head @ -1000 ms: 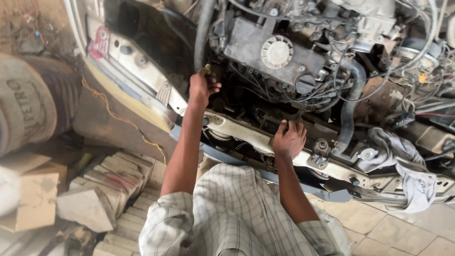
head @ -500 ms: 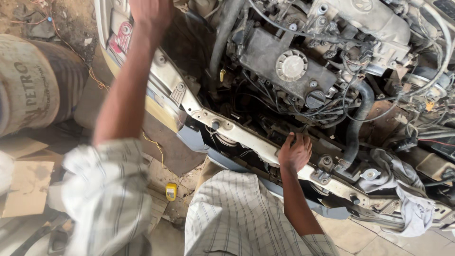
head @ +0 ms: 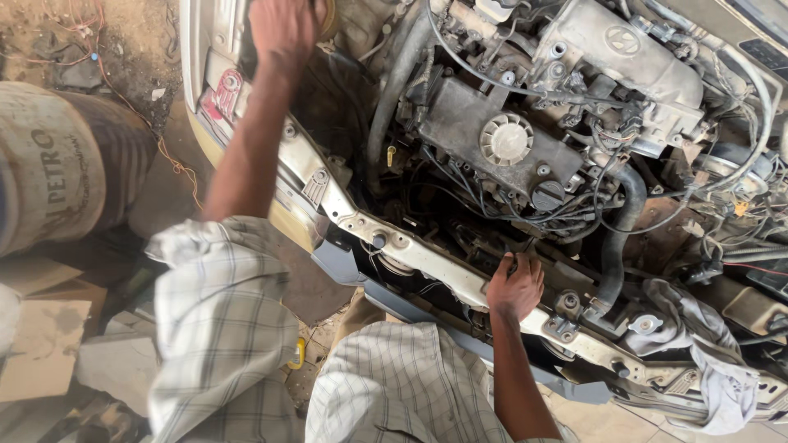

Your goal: The person works on a car engine, using a wrench to loosen and tighten various bolts and components within the engine bay. The person handles the wrench and manipulates engine parts with their hands.

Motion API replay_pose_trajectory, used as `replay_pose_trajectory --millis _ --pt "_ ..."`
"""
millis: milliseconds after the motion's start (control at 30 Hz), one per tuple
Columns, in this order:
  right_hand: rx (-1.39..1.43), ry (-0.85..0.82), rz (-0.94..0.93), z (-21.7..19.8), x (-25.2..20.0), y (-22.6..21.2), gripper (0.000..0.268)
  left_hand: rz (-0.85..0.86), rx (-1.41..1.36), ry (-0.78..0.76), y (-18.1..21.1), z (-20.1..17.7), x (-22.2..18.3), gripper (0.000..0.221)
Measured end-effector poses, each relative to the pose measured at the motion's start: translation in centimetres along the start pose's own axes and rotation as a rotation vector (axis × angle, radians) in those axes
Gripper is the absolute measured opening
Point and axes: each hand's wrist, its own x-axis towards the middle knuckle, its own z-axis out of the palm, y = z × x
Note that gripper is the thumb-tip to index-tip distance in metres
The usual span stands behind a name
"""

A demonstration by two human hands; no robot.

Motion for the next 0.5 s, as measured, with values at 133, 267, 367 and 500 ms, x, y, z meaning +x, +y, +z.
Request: replay_pose_trajectory --millis 133,267,367,500 --pt "-0.008 0.017 0.011 0.0 0.1 -0.2 0.038 -0.228 -0.076 0.283 1.6 2.4 0.4 0.041" --pt "-0.003 0.071 -0.023 -0.5 -0.3 -0.4 0.035 -0.562 -0.114 0.315 2.4 4.4 2.1 0.041" --pt "0.003 0.113 -0.047 -0.3 -0.2 -1.3 0.031 -0.493 -0.112 -0.177 1.3 0.8 3.1 0.062" --pt "0.007 0.168 -0.13 -0.3 -1.3 -0.4 0.025 -0.186 -0.139 -0.358 -0.7 -4.8 1.8 0.06"
